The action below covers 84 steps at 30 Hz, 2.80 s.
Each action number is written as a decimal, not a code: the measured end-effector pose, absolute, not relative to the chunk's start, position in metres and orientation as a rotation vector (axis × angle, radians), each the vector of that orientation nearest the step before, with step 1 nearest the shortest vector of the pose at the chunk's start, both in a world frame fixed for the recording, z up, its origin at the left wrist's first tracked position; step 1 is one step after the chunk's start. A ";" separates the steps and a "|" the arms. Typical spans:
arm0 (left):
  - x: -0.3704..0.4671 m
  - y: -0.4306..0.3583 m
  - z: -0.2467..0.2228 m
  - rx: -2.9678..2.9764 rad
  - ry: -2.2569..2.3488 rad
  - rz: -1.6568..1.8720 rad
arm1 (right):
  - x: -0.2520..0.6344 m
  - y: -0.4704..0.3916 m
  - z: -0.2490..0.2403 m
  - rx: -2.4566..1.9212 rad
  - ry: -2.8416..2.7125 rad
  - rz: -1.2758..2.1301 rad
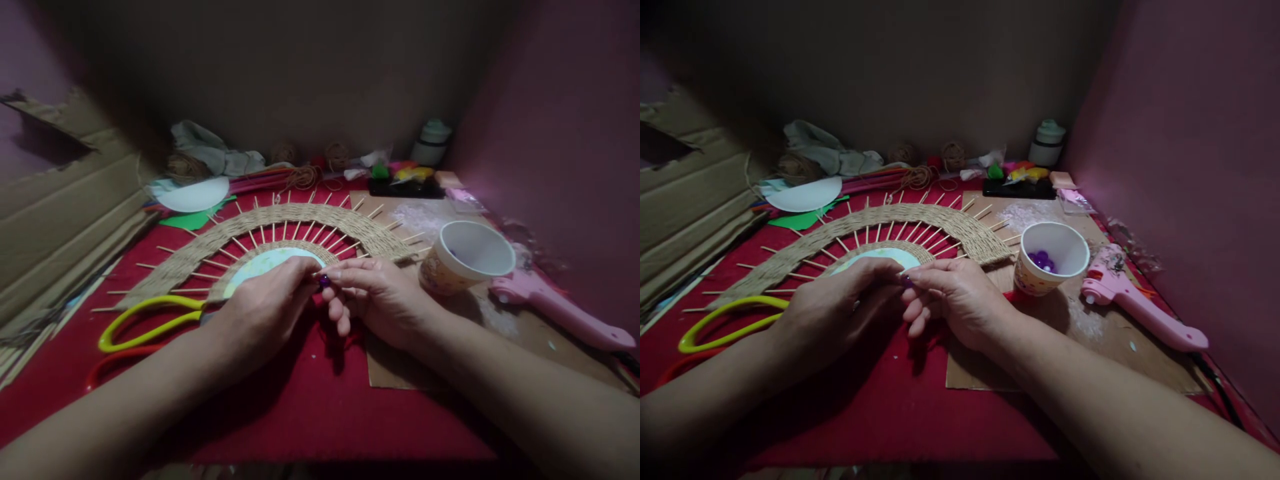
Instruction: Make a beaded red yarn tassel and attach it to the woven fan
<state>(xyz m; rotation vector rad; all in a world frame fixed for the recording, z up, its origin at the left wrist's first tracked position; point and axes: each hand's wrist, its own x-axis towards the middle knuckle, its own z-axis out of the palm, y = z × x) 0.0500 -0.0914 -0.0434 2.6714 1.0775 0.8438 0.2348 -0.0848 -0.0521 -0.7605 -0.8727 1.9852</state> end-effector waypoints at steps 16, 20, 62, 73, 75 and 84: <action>0.056 -0.092 -0.034 2.665 1.083 0.919 | 0.235 -0.086 -0.051 -0.768 -0.872 1.973; 0.056 -0.092 -0.033 2.620 1.097 0.890 | 0.235 -0.086 -0.051 -0.771 -0.868 1.981; 0.052 -0.091 -0.042 2.788 1.030 0.931 | 0.235 -0.084 -0.053 -0.743 -0.868 2.000; 0.053 -0.091 -0.037 2.615 1.113 0.891 | 0.234 -0.084 -0.055 -0.723 -0.866 1.975; 0.053 -0.091 -0.037 2.629 1.115 0.910 | 0.235 -0.084 -0.055 -0.718 -0.869 1.971; 0.054 -0.093 -0.034 2.569 1.166 0.889 | 0.235 -0.084 -0.054 -0.716 -0.862 1.972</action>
